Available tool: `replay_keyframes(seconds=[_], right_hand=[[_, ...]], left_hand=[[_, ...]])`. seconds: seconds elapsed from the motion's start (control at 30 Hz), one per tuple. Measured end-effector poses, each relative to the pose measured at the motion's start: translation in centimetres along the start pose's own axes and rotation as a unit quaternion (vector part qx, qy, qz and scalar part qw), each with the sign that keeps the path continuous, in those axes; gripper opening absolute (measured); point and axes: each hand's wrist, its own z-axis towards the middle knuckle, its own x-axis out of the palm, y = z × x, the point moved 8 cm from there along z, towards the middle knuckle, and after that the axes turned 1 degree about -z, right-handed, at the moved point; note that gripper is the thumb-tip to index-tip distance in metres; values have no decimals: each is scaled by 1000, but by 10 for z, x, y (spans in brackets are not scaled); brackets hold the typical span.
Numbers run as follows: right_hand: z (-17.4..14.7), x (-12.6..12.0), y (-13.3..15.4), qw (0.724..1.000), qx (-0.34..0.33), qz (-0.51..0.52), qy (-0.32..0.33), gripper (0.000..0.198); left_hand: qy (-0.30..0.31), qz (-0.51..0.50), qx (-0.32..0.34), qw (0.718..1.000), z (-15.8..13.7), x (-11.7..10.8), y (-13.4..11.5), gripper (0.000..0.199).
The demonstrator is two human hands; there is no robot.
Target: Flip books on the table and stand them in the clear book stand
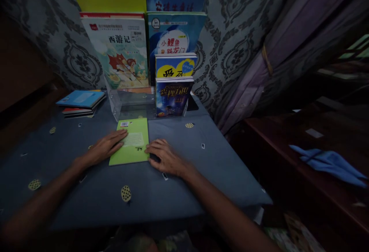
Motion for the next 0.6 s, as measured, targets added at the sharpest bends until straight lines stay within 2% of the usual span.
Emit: replay_keyframes(seconds=[0.13, 0.27, 0.43, 0.6], right_hand=[[-3, 3, -2, 1000, -7, -17, -10, 26], [-4, 6, -1, 999, -17, -23, -24, 26], [-3, 8, 5, 999, -28, -20, -34, 25], [-12, 8, 16, 999, -30, -14, -26, 25]], left_hand=[[32, -1, -19, 999, -18, 10, 11, 60], [51, 18, 14, 998, -33, 13, -6, 63], [67, 25, 55, 996, -49, 11, -28, 81], [76, 2, 55, 996, -59, 8, -41, 86]])
